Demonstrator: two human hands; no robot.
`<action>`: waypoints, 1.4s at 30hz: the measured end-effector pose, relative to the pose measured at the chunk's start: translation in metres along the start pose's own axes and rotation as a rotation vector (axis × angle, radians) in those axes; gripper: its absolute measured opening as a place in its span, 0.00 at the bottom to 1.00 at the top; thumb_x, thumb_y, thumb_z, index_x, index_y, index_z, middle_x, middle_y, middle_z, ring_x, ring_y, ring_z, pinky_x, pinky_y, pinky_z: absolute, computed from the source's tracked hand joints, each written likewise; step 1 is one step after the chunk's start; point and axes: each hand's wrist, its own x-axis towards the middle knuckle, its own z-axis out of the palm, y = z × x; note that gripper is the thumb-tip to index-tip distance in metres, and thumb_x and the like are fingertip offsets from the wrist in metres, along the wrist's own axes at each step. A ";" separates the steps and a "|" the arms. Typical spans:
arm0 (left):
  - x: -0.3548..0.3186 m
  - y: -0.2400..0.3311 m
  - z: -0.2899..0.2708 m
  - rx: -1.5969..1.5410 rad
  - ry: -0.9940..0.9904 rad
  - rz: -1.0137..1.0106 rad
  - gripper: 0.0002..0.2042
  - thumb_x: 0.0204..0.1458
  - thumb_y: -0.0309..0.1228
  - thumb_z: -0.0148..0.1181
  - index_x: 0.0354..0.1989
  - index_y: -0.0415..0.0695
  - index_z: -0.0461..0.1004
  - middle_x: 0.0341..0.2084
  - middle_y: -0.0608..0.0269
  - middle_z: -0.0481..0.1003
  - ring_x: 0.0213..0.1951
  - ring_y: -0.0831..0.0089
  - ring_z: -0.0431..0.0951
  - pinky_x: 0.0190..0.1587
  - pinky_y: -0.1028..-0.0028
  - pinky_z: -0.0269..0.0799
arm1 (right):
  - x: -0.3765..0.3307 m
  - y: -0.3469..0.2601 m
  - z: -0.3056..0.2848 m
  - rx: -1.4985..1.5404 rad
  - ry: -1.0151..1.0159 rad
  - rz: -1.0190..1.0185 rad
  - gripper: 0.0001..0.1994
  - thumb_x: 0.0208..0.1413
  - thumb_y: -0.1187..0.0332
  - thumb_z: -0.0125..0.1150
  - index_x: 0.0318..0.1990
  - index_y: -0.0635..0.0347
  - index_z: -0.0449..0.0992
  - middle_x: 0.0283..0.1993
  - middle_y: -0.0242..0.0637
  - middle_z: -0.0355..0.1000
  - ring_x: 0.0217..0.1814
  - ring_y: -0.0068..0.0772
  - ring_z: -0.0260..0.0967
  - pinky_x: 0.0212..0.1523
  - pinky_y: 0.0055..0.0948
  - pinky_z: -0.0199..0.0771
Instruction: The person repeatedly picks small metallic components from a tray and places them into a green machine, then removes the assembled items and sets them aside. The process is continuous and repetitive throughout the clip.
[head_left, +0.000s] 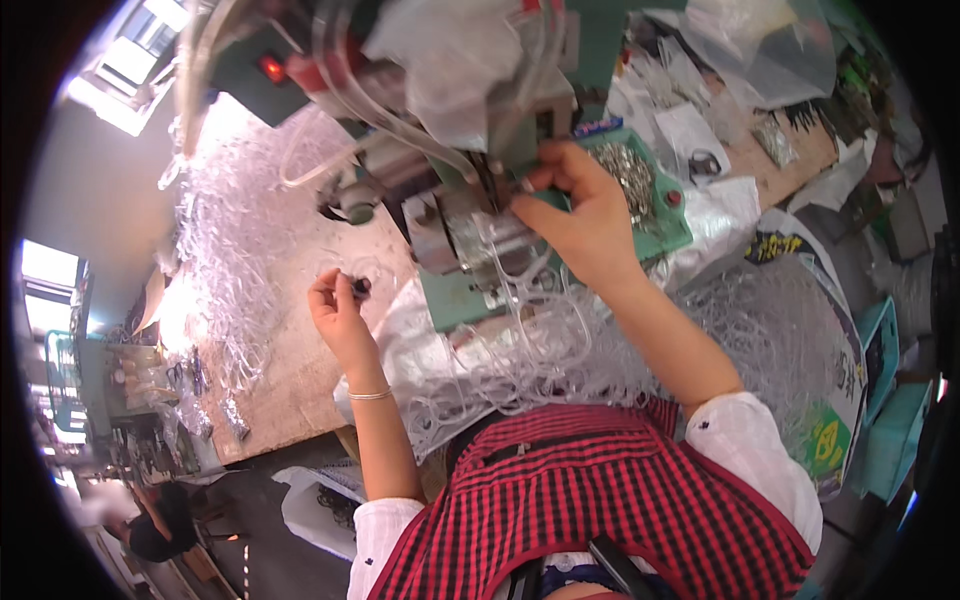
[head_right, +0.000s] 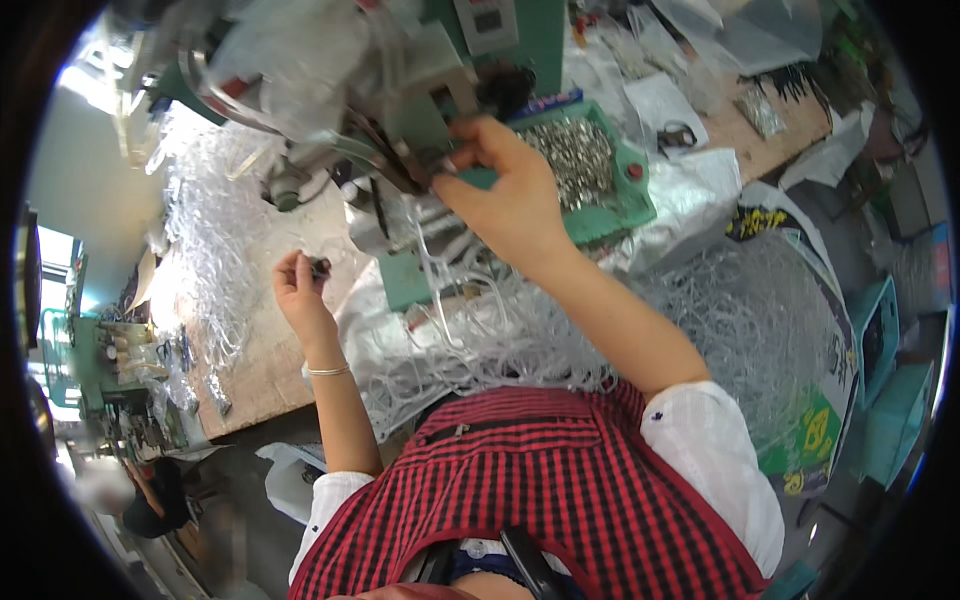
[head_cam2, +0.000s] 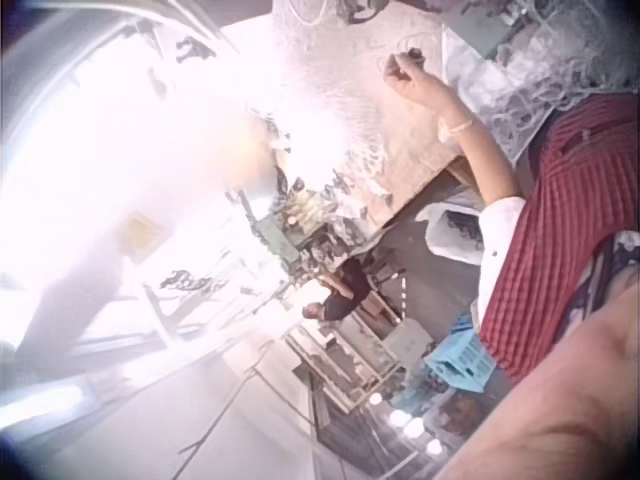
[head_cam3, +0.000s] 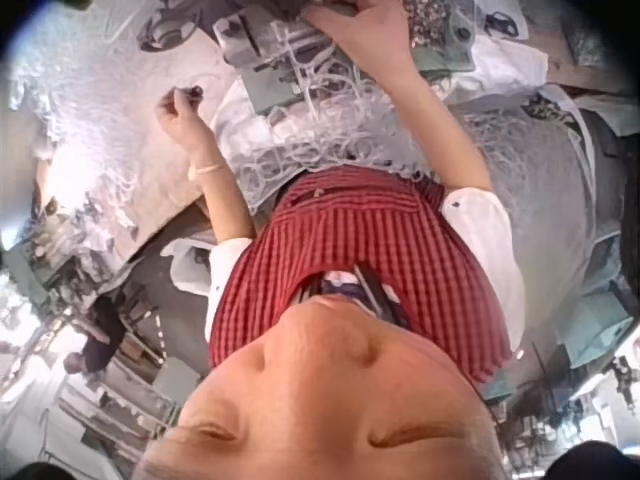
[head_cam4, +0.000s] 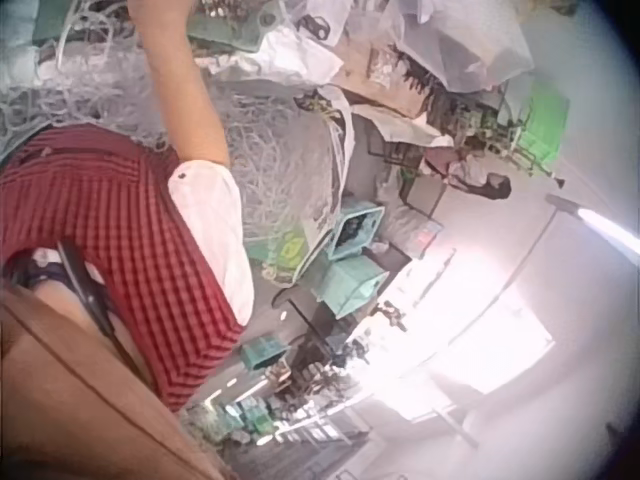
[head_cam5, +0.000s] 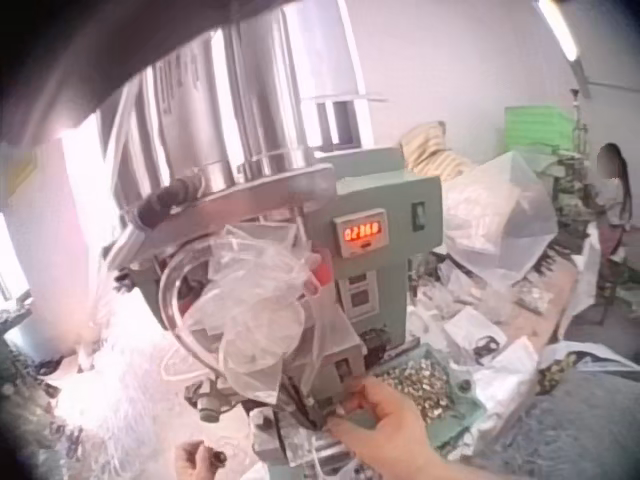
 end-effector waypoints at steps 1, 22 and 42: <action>-0.009 0.017 0.015 -0.077 0.006 0.028 0.07 0.65 0.25 0.58 0.48 0.38 0.72 0.36 0.60 0.75 0.37 0.73 0.79 0.40 0.73 0.80 | -0.008 -0.001 0.000 0.024 0.016 0.053 0.26 0.51 0.78 0.71 0.59 0.66 0.71 0.39 0.30 0.76 0.44 0.20 0.72 0.47 0.22 0.72; -0.060 0.113 0.119 0.479 -0.692 1.408 0.11 0.41 0.24 0.68 0.35 0.45 0.77 0.41 0.61 0.83 0.33 0.66 0.80 0.37 0.70 0.82 | -0.028 0.097 -0.124 -0.388 0.321 -0.026 0.18 0.56 0.76 0.64 0.55 0.58 0.78 0.44 0.34 0.80 0.46 0.27 0.76 0.50 0.26 0.73; 0.051 -0.033 -0.059 1.092 -0.455 0.546 0.11 0.47 0.22 0.58 0.40 0.46 0.77 0.53 0.50 0.79 0.53 0.47 0.76 0.56 0.58 0.72 | -0.013 0.085 -0.089 -1.139 0.132 -0.339 0.06 0.53 0.69 0.69 0.38 0.57 0.83 0.46 0.42 0.77 0.53 0.50 0.72 0.54 0.44 0.72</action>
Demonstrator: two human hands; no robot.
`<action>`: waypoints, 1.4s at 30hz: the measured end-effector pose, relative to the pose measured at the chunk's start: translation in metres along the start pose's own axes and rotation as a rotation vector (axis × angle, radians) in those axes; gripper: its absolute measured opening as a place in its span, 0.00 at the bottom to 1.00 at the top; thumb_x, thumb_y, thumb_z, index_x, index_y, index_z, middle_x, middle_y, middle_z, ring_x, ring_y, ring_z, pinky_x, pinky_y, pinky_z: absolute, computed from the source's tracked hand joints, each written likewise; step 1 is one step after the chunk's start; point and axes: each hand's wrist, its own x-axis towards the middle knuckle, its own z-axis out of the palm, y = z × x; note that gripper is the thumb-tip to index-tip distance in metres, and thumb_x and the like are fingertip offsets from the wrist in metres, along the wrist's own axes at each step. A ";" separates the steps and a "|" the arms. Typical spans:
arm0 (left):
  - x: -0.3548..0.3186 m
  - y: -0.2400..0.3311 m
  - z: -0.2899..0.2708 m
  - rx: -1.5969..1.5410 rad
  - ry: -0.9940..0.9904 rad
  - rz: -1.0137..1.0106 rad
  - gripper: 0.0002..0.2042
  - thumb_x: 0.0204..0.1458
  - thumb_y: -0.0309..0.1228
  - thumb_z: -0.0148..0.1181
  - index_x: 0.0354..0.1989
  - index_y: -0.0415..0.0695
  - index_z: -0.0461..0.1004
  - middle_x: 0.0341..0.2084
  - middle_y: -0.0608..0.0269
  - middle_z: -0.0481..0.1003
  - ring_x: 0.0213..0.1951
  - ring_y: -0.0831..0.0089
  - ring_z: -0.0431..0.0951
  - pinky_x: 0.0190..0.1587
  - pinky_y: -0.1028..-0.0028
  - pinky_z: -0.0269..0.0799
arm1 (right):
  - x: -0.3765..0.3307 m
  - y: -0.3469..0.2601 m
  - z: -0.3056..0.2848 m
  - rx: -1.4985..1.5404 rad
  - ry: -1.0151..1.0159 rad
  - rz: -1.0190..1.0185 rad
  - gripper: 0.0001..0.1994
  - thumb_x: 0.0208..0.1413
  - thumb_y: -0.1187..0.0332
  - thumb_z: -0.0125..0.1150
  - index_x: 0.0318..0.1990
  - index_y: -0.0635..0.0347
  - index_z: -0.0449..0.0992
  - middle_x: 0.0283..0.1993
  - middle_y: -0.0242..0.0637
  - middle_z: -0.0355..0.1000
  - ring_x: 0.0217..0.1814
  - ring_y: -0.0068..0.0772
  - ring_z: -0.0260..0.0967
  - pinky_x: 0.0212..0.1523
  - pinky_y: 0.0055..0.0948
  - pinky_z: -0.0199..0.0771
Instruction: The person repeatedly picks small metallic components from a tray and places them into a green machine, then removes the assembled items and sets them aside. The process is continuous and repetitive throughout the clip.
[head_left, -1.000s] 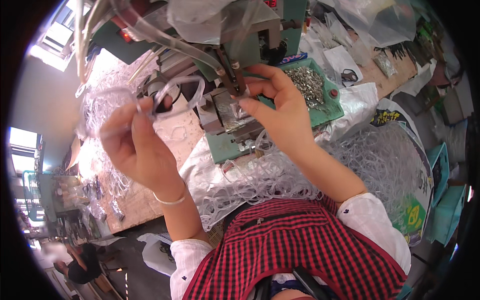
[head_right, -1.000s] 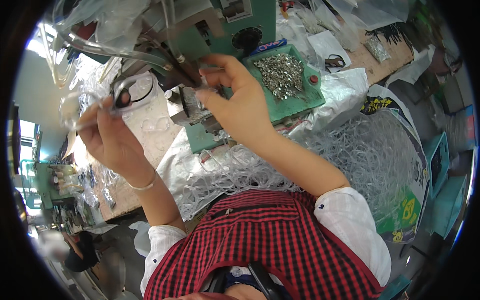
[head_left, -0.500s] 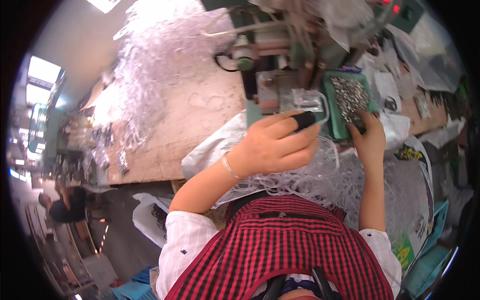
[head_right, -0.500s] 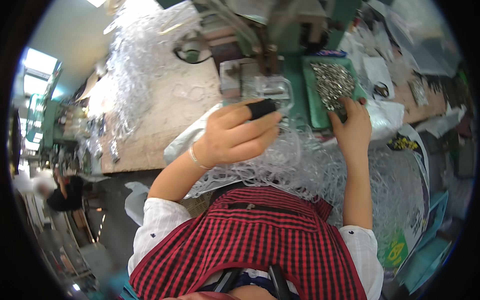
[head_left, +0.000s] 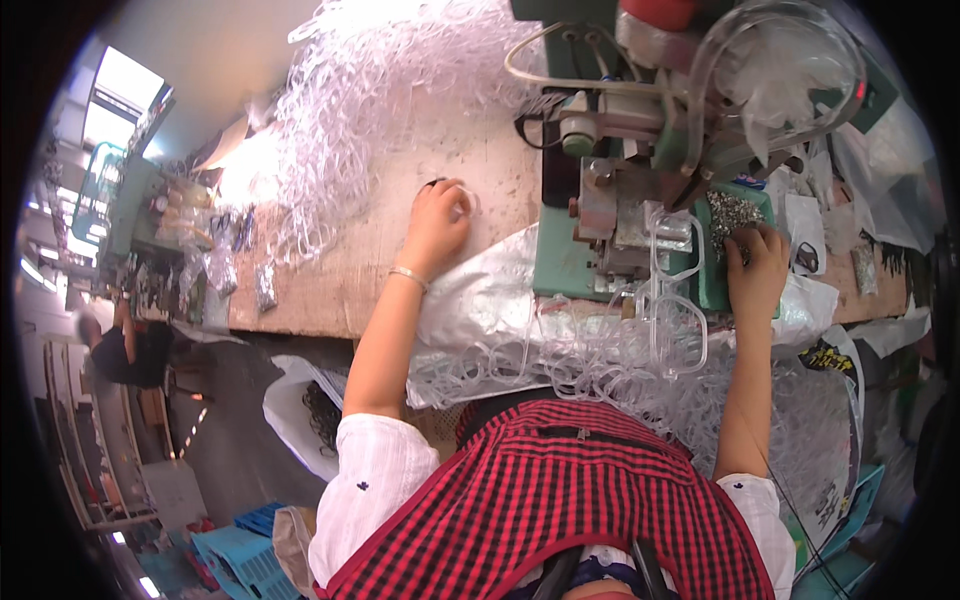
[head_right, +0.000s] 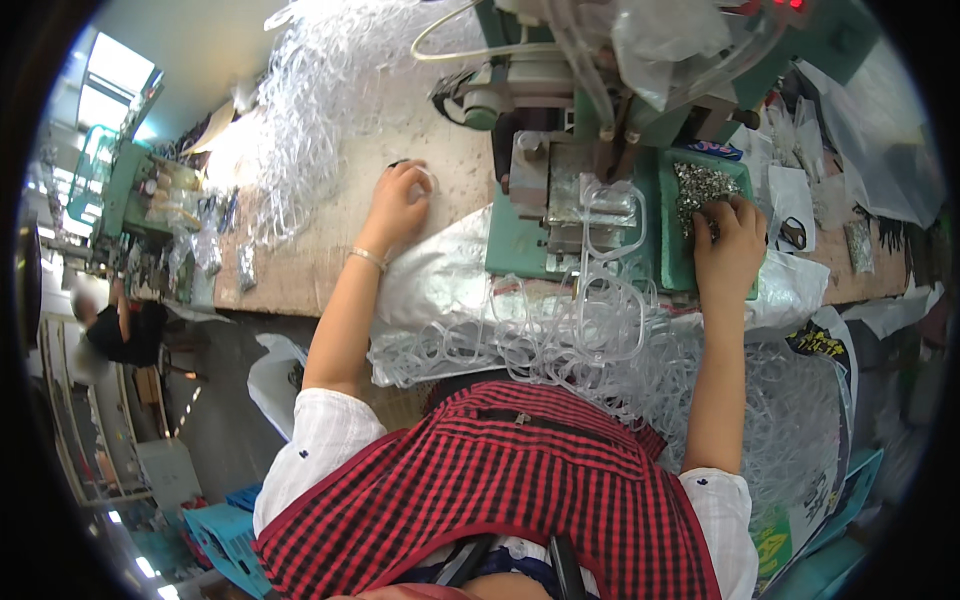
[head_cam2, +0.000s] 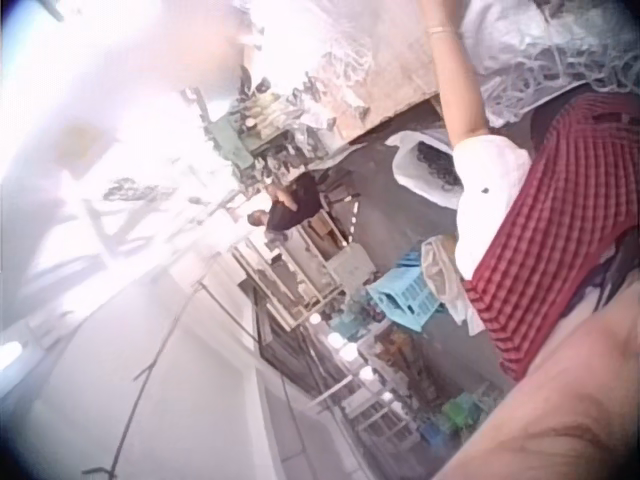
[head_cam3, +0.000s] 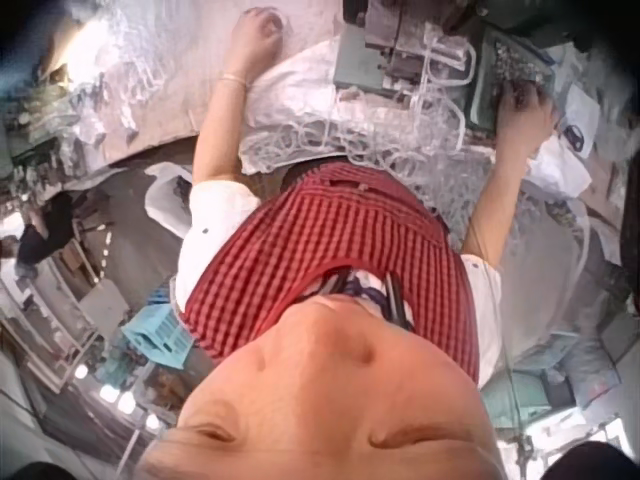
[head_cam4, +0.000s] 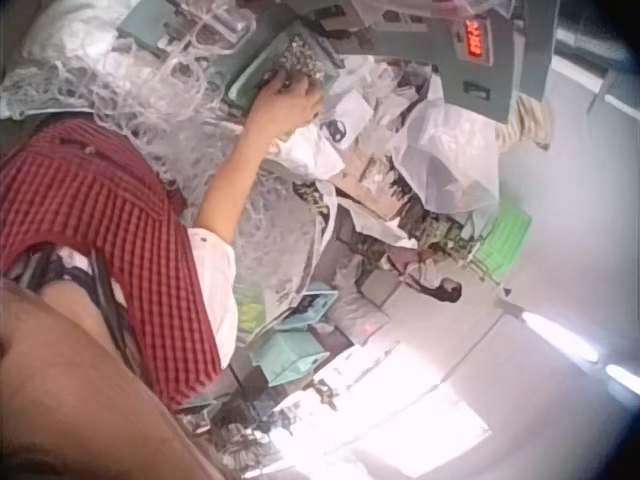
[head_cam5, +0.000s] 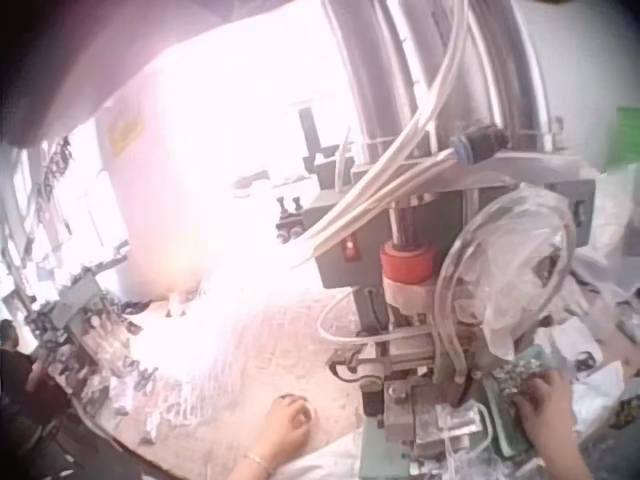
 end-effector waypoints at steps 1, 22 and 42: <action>0.013 -0.010 0.001 0.060 -0.020 -0.041 0.09 0.49 0.22 0.58 0.39 0.46 0.77 0.49 0.50 0.80 0.51 0.47 0.77 0.53 0.58 0.73 | 0.000 0.003 0.001 0.002 -0.023 0.027 0.06 0.54 0.69 0.69 0.39 0.57 0.83 0.48 0.42 0.77 0.54 0.51 0.72 0.55 0.44 0.72; 0.006 0.026 -0.033 -0.208 0.171 -0.225 0.19 0.56 0.17 0.56 0.57 0.41 0.74 0.48 0.51 0.80 0.50 0.56 0.80 0.49 0.63 0.76 | 0.017 -0.051 -0.064 0.768 -0.134 0.305 0.08 0.54 0.76 0.66 0.42 0.64 0.84 0.40 0.37 0.81 0.43 0.30 0.77 0.48 0.27 0.74; 0.079 0.225 -0.126 -0.853 0.452 0.040 0.13 0.70 0.29 0.50 0.51 0.30 0.74 0.33 0.49 0.83 0.27 0.70 0.81 0.29 0.75 0.78 | 0.037 -0.134 -0.064 1.451 -0.175 0.430 0.25 0.55 0.81 0.64 0.62 0.68 0.70 0.50 0.39 0.80 0.56 0.30 0.76 0.60 0.28 0.72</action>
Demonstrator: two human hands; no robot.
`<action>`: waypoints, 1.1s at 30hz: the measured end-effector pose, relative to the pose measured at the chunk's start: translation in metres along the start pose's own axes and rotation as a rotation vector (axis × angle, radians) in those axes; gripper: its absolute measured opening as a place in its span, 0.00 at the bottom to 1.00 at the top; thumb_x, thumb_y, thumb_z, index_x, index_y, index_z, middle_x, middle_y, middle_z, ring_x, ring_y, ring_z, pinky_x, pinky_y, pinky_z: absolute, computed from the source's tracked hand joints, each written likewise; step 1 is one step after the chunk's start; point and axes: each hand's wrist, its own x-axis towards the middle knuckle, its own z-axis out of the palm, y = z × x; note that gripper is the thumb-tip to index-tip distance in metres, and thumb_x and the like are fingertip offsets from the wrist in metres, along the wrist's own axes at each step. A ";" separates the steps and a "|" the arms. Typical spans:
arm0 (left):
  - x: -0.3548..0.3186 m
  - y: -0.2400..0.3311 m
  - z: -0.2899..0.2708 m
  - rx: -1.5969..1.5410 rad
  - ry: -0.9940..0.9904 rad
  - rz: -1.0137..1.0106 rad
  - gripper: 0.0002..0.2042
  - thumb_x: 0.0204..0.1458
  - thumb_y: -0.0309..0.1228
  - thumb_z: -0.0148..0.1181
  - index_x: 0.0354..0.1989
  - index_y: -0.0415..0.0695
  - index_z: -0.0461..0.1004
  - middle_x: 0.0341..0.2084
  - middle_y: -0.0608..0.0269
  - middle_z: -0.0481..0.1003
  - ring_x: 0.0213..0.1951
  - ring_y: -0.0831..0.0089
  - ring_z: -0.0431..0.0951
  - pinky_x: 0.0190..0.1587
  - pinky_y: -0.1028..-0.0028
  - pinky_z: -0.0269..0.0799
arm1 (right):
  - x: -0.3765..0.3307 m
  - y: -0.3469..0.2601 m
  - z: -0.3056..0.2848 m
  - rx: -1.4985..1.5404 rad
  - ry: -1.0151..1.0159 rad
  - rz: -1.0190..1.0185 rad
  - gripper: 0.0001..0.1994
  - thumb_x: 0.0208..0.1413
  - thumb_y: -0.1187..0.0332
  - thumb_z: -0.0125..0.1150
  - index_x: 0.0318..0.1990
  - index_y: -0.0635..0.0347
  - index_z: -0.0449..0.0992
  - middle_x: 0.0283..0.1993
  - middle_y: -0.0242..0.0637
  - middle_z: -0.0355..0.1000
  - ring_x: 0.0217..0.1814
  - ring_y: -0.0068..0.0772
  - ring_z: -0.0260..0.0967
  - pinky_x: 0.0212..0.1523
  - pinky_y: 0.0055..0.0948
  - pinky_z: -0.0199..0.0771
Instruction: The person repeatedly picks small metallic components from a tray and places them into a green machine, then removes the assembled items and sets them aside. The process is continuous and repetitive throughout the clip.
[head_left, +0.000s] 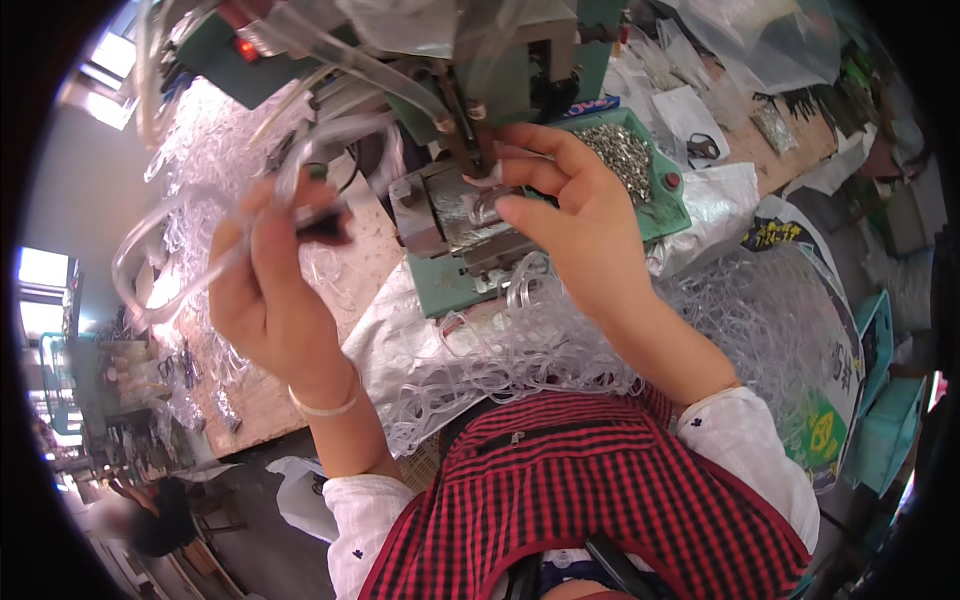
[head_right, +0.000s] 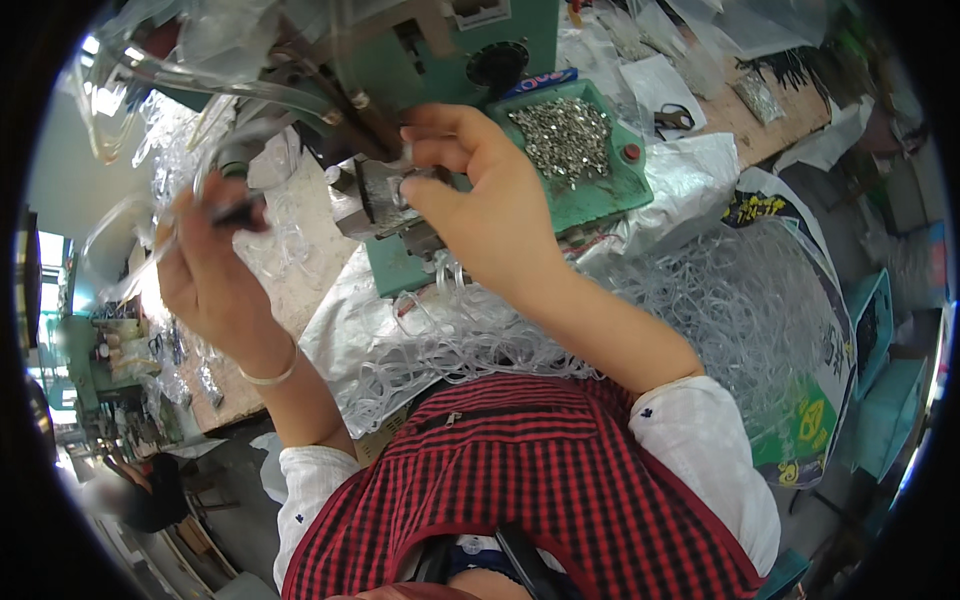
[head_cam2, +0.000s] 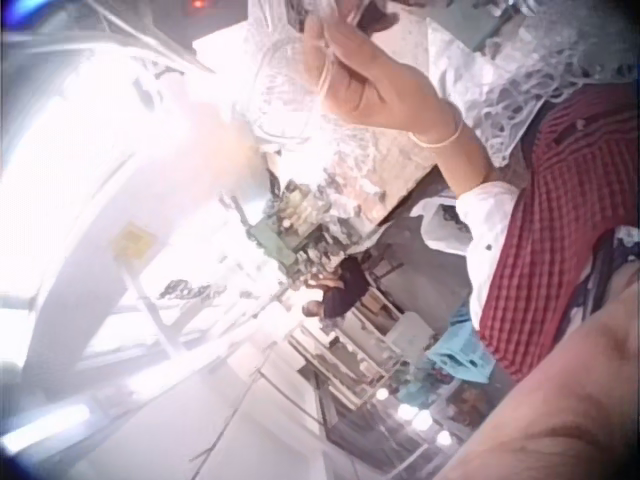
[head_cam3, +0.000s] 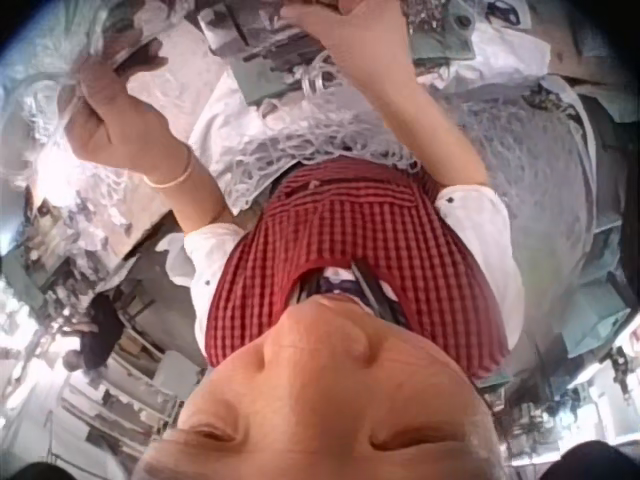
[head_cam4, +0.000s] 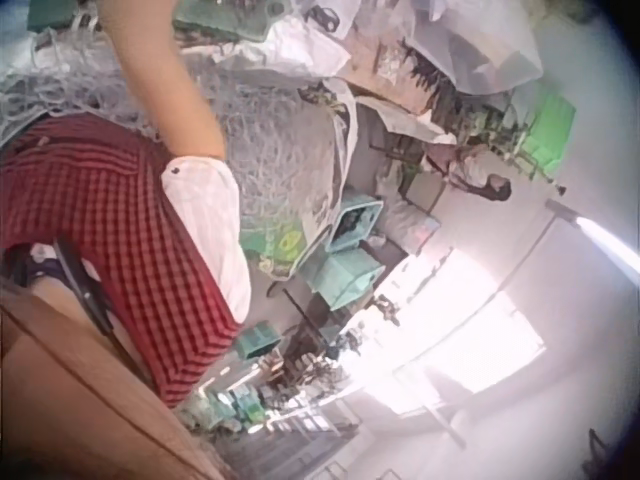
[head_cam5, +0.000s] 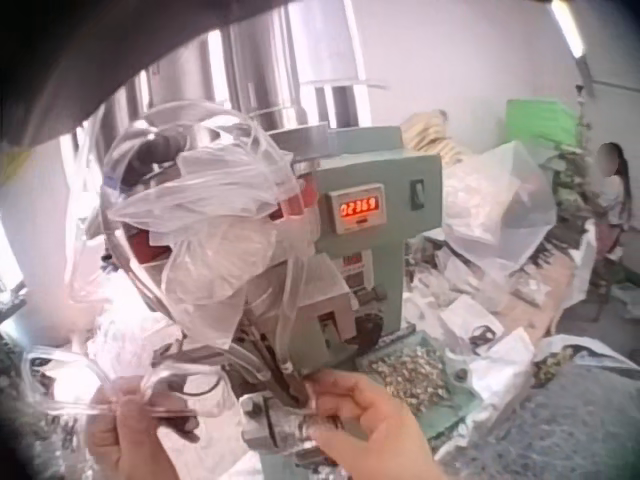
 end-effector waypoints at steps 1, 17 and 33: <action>-0.014 0.002 -0.002 -0.194 -0.125 -0.110 0.15 0.71 0.33 0.47 0.52 0.31 0.73 0.31 0.48 0.82 0.25 0.70 0.81 0.27 0.76 0.77 | -0.004 -0.002 -0.004 -0.099 -0.026 -0.063 0.25 0.55 0.80 0.64 0.62 0.68 0.70 0.51 0.39 0.80 0.58 0.30 0.75 0.61 0.30 0.72; -0.049 0.010 0.049 -0.673 -0.631 -1.341 0.20 0.71 0.40 0.40 0.53 0.36 0.73 0.15 0.54 0.76 0.09 0.72 0.69 0.08 0.79 0.60 | 0.023 0.084 -0.118 -1.333 0.093 -0.527 0.07 0.50 0.70 0.69 0.37 0.57 0.79 0.56 0.42 0.76 0.65 0.49 0.70 0.55 0.46 0.73; -0.034 -0.030 -0.087 0.204 0.263 -0.177 0.05 0.66 0.24 0.57 0.47 0.38 0.74 0.33 0.59 0.80 0.35 0.75 0.80 0.38 0.76 0.76 | 0.023 0.069 -0.138 -1.022 0.265 -0.202 0.07 0.56 0.69 0.66 0.41 0.58 0.83 0.38 0.42 0.81 0.38 0.40 0.80 0.42 0.33 0.77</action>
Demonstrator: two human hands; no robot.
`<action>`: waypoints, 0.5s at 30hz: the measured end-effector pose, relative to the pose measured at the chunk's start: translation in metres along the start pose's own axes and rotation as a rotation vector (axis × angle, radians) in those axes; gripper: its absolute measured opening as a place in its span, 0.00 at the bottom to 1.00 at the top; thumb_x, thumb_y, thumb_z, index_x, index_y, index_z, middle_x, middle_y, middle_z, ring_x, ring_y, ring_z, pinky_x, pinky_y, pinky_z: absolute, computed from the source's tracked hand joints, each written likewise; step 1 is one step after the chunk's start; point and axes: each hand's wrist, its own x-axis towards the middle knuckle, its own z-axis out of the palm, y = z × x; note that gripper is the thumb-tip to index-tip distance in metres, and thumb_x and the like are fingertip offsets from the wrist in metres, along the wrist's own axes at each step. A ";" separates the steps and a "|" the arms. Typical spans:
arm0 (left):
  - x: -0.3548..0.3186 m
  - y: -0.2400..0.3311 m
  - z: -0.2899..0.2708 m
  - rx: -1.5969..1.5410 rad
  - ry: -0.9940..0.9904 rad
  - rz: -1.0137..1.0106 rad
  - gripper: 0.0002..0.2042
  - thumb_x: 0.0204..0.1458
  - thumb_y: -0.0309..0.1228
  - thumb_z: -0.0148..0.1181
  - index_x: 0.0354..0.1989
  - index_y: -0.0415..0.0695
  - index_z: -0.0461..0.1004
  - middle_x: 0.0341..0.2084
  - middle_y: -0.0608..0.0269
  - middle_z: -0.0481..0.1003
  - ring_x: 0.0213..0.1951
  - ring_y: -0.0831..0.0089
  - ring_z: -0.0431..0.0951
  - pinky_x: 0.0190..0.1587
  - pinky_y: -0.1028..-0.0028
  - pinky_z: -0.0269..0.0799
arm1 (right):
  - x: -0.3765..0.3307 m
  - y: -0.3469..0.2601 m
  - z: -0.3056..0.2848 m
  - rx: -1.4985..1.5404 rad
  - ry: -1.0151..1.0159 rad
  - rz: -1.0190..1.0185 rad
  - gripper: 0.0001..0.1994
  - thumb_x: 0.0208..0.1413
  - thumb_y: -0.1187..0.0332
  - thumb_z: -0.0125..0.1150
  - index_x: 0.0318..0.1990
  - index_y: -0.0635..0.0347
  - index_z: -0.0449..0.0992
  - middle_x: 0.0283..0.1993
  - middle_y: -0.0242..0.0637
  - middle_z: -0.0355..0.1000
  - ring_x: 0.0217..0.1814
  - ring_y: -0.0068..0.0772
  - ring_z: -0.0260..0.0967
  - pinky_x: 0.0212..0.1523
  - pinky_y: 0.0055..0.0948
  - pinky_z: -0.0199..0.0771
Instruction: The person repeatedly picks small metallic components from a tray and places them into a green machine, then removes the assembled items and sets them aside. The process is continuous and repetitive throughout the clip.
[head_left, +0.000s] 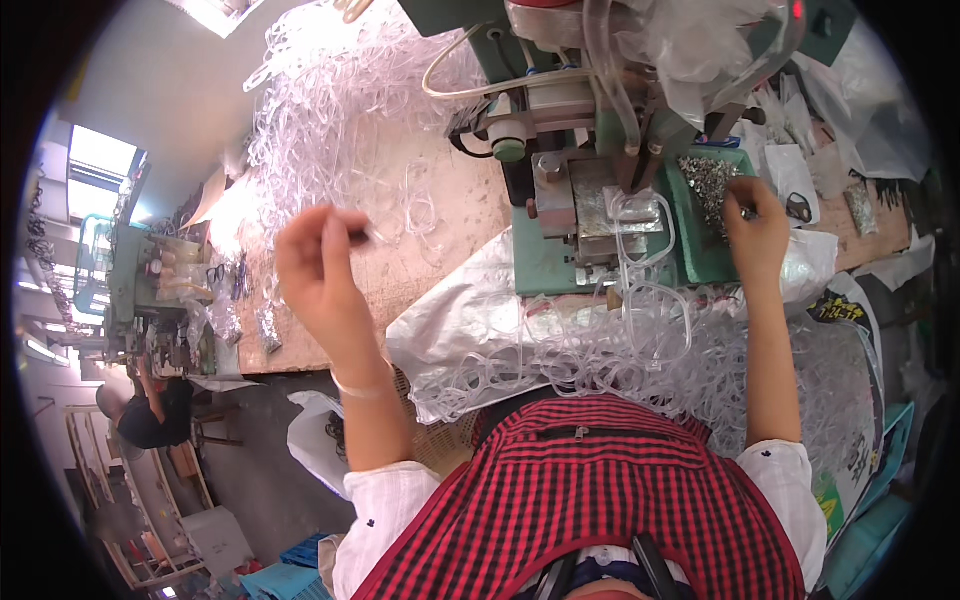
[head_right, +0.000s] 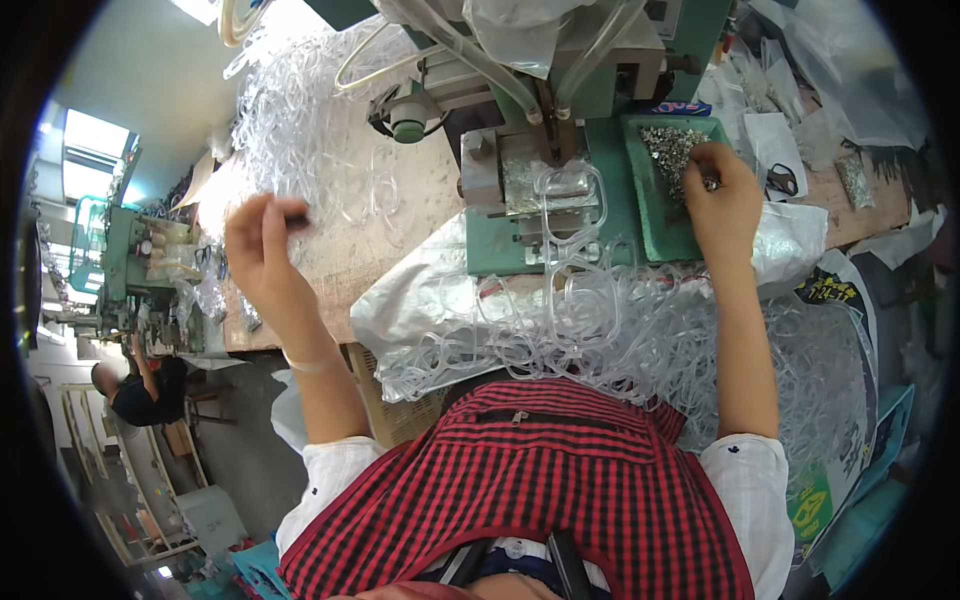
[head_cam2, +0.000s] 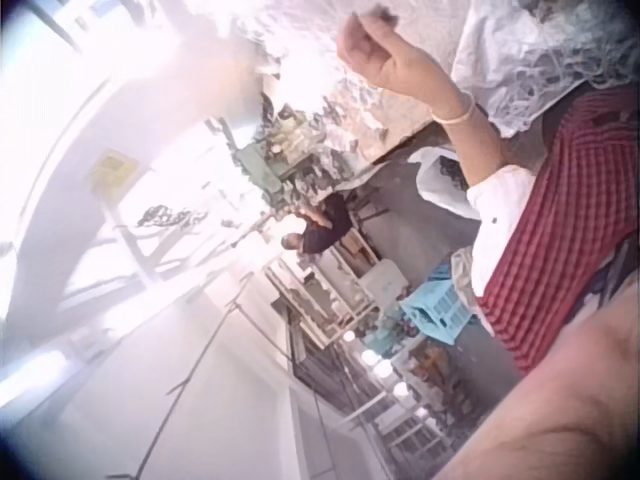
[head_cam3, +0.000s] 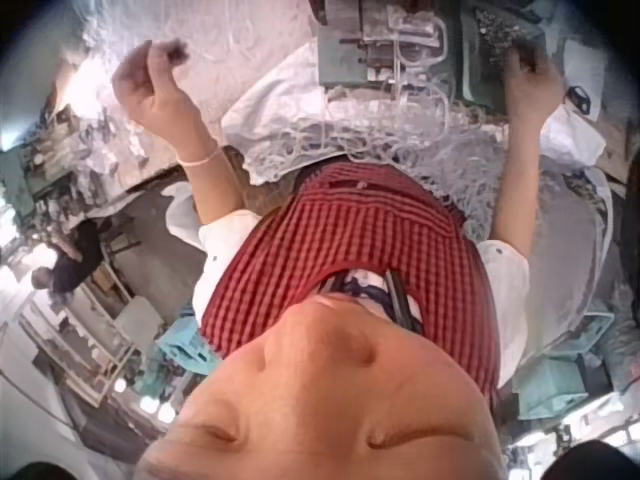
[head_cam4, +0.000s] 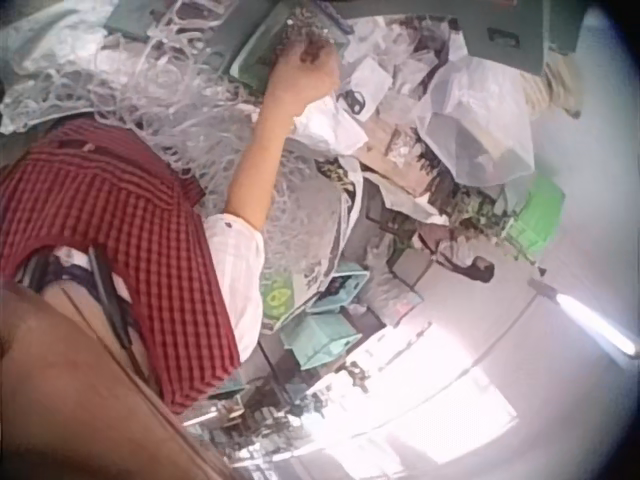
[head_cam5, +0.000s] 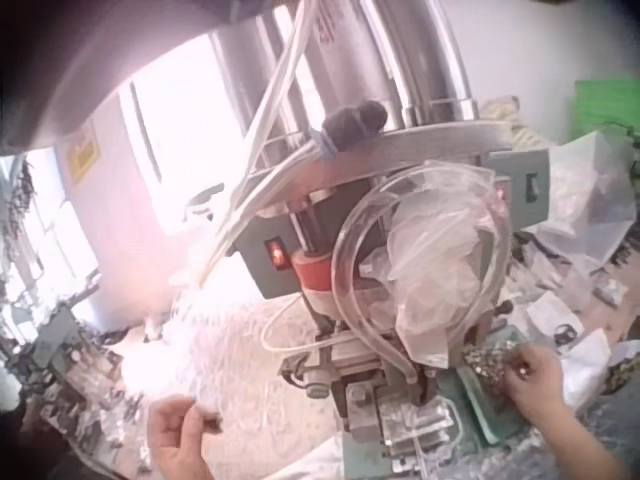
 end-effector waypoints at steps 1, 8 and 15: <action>0.020 -0.020 -0.007 0.185 -0.006 0.101 0.04 0.63 0.21 0.59 0.43 0.39 0.77 0.37 0.59 0.80 0.39 0.74 0.80 0.43 0.76 0.76 | 0.002 -0.008 0.002 0.005 0.007 -0.013 0.07 0.56 0.70 0.66 0.41 0.58 0.83 0.38 0.42 0.81 0.39 0.40 0.80 0.43 0.33 0.77; 0.051 -0.228 -0.034 0.709 -0.845 0.102 0.14 0.41 0.13 0.54 0.30 0.46 0.81 0.55 0.60 0.80 0.59 0.51 0.75 0.60 0.59 0.73 | -0.010 -0.010 -0.003 0.015 -0.029 0.048 0.08 0.56 0.72 0.66 0.42 0.59 0.85 0.41 0.40 0.82 0.42 0.38 0.80 0.47 0.32 0.77; 0.005 -0.187 -0.014 0.795 -0.570 0.265 0.10 0.45 0.22 0.68 0.34 0.52 0.87 0.54 0.55 0.80 0.54 0.52 0.77 0.57 0.59 0.73 | -0.043 -0.015 -0.046 0.200 -0.022 0.216 0.09 0.52 0.75 0.69 0.41 0.63 0.85 0.40 0.35 0.82 0.45 0.25 0.78 0.50 0.25 0.74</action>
